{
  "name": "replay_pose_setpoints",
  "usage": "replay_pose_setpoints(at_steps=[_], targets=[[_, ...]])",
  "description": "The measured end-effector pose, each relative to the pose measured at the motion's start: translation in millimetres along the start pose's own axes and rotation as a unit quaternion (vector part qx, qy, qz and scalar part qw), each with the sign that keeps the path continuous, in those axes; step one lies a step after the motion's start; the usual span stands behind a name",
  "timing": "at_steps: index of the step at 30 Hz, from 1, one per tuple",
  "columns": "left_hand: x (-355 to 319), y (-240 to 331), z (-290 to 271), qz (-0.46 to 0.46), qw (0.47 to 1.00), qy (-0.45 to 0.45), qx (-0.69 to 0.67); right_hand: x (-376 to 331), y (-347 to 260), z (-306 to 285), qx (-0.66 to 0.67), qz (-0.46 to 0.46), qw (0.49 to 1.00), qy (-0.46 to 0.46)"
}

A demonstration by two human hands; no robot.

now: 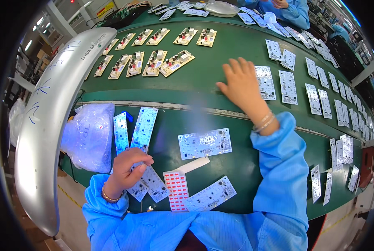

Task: Inspecting and organizing electronic circuit boards on an assembly line table.

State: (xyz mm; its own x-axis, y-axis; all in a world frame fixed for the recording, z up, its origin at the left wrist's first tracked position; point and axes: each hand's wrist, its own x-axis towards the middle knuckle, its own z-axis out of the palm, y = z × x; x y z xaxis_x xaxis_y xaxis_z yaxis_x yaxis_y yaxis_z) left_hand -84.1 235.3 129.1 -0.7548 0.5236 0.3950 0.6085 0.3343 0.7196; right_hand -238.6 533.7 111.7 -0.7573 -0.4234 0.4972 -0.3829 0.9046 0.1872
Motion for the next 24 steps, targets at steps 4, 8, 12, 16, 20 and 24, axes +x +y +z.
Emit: replay_pose_setpoints(at_steps=[4, 8, 12, 16, 20, 24], targets=[[0.1, 7.3, 1.9, 0.033, 0.999, -0.012, 0.035, -36.9, 29.9, -25.3, -0.095, 0.066, 0.993, -0.016], [0.1, 0.5, 3.2, 0.059, 0.997, -0.003, 0.057, -52.1, 46.8, -21.3, -0.039, 0.183, 0.974, -0.124], [-2.7, 5.4, 1.9, 0.063, 0.996, 0.002, 0.068, -51.4, 40.8, -27.1, 0.127, 0.138, 0.982, -0.021], [-1.6, 6.4, -8.4, -0.023, 0.991, 0.069, 0.11, -22.2, -24.5, -40.4, 0.338, 0.024, 0.941, -0.022], [-2.3, -2.7, -21.4, -0.028, 0.958, 0.188, 0.216, 13.1, -85.7, -55.6, 0.437, -0.204, 0.876, 0.032], [2.1, -9.6, -31.1, -0.108, 0.969, 0.171, 0.143, 31.8, -107.8, -62.4, 0.516, -0.32, 0.794, 0.021]])
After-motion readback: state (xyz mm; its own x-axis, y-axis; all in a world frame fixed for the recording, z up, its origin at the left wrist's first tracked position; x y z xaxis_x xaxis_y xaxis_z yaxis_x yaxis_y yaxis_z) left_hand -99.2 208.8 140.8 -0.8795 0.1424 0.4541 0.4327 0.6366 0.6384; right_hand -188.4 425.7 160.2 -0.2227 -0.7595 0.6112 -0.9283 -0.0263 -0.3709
